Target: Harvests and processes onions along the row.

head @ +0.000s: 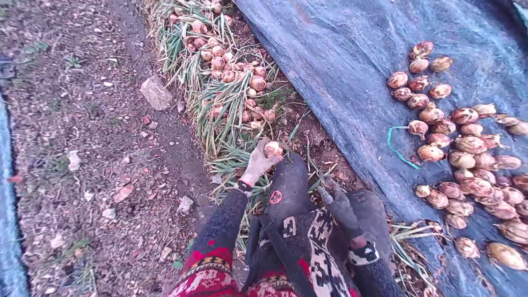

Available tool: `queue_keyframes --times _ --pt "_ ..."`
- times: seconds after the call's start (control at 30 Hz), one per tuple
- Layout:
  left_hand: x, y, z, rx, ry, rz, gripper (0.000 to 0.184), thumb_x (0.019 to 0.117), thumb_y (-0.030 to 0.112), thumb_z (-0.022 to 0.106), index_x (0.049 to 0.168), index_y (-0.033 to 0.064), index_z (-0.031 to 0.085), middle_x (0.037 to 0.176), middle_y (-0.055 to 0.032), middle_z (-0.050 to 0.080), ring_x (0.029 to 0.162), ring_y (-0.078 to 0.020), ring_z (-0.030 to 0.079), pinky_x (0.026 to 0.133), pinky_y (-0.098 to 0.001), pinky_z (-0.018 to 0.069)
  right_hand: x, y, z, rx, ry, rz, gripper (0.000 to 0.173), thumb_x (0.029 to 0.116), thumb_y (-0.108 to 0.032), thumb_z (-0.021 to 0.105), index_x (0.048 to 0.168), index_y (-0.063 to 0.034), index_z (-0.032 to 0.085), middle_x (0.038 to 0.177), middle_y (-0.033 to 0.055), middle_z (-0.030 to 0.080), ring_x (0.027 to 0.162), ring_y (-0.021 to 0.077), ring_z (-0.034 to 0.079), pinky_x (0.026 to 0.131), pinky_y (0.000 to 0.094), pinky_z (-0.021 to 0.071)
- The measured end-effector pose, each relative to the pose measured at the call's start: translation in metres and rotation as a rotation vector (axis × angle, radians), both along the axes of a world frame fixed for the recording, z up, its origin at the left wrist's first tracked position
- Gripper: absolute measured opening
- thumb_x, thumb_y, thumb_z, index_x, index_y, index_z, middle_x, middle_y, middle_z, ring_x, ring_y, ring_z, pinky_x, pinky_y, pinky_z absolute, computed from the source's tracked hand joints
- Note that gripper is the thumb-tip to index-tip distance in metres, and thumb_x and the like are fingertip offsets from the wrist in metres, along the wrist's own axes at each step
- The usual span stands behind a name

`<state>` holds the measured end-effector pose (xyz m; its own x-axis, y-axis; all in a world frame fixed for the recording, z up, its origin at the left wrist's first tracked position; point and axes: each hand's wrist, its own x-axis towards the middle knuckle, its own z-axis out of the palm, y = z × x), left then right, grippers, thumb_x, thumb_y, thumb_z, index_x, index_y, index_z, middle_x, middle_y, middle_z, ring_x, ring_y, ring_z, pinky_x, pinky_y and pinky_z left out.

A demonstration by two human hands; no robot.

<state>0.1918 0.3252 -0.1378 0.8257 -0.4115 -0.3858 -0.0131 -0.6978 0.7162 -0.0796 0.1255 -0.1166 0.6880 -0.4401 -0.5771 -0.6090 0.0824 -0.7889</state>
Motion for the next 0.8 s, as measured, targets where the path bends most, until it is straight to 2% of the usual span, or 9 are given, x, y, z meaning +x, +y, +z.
queue_keyframes --times 0.17,0.3,0.4,0.47,0.57,0.67,0.73,0.77,0.8 --pt "-0.086 -0.018 0.093 -0.24 0.545 -0.335 0.08 0.0768 0.042 0.088 0.142 0.0099 0.055 0.126 -0.01 0.068 0.11 -0.0183 0.069 0.097 -0.042 0.0588 0.001 0.026 0.017 0.097 -0.356 -0.016 0.079 0.0941 -0.056 0.063 0.148 -0.002 0.047 0.129 0.0091 0.067 0.113 0.0112 0.067 0.099 0.0343 0.0562" --pt "-0.131 -0.024 0.13 -0.268 0.81 -0.444 0.067 0.0848 0.041 0.083 0.138 0.0081 0.058 0.118 -0.0129 0.071 0.102 -0.0223 0.071 0.091 -0.0442 0.0601 -0.025 0.042 0.042 0.035 -0.509 -0.214 0.067 0.0952 -0.06 0.06 0.129 -0.002 0.066 0.115 0.0032 0.074 0.105 0.0057 0.069 0.096 0.0276 0.0569" --pt "-0.143 -0.022 0.134 -0.236 0.668 -0.547 0.07 0.0825 0.041 0.084 0.139 0.0084 0.058 0.122 -0.0132 0.07 0.107 -0.0216 0.069 0.094 -0.0454 0.0584 -0.041 0.045 0.054 0.011 -0.566 -0.282 0.049 0.0978 -0.047 0.064 0.12 -0.0041 0.072 0.11 0.0014 0.076 0.101 0.0053 0.07 0.093 0.0263 0.0579" --pt "-0.155 -0.023 0.135 -0.126 0.32 -0.644 0.08 0.0732 0.043 0.09 0.141 0.0141 0.057 0.131 -0.0087 0.066 0.116 -0.0193 0.066 0.1 -0.0457 0.0562 -0.049 0.047 0.056 0.045 -0.544 -0.29 0.042 0.1009 -0.038 0.061 0.122 -0.0029 0.071 0.111 0.003 0.076 0.101 0.0068 0.071 0.092 0.0273 0.0585" --pt "-0.182 -0.027 0.126 0.192 -0.098 -0.613 0.094 0.0703 0.055 0.085 0.152 0.0276 0.048 0.148 -0.0118 0.051 0.105 -0.0279 0.069 0.081 -0.0524 0.0615 -0.055 0.053 0.051 0.132 -0.451 -0.327 0.04 0.1049 -0.037 0.054 0.12 -0.0043 0.071 0.085 0.0045 0.072 0.07 0.0108 0.067 0.065 0.03 0.0596" --pt "-0.169 -0.017 0.076 0.062 0.164 -0.181 0.085 0.0732 0.047 0.087 0.145 0.015 0.053 0.133 -0.0095 0.064 0.108 -0.0259 0.069 0.091 -0.0489 0.0599 -0.061 0.06 0.084 0.262 -0.524 -0.322 0.041 0.1007 -0.05 0.057 0.104 -0.0111 0.071 0.061 -0.0029 0.057 0.05 0.0077 0.053 0.049 0.0262 0.0501" --pt "-0.149 -0.007 0.06 -0.255 0.527 0.131 0.08 0.0768 0.026 0.089 0.144 0.0061 0.05 0.119 -0.0161 0.069 0.097 -0.0259 0.071 0.082 -0.0448 0.0612 -0.058 0.057 0.098 0.148 -0.469 -0.394 0.036 0.1044 -0.04 0.054 0.111 -0.0086 0.07 0.066 -0.0003 0.061 0.055 0.0077 0.057 0.053 0.0258 0.0523" --pt "-0.142 -0.007 0.064 -0.347 0.612 0.188 0.077 0.0784 0.018 0.087 0.145 0.0063 0.049 0.117 -0.0178 0.07 0.093 -0.0282 0.072 0.078 -0.0456 0.0623 -0.057 0.051 0.097 0.029 -0.359 -0.399 0.036 0.1063 -0.034 0.052 0.124 -0.0074 0.068 0.08 0.003 0.067 0.067 0.0075 0.062 0.064 0.0255 0.0555" --pt "-0.139 -0.008 0.071 -0.389 0.632 0.188 0.073 0.0806 0.015 0.084 0.145 0.007 0.051 0.118 -0.0165 0.07 0.094 -0.028 0.073 0.079 -0.0451 0.0632 -0.06 0.043 0.089 -0.061 -0.225 -0.32 0.041 0.1076 -0.033 0.049 0.139 -0.0085 0.061 0.11 0.0064 0.071 0.095 0.0079 0.067 0.088 0.0273 0.0551"
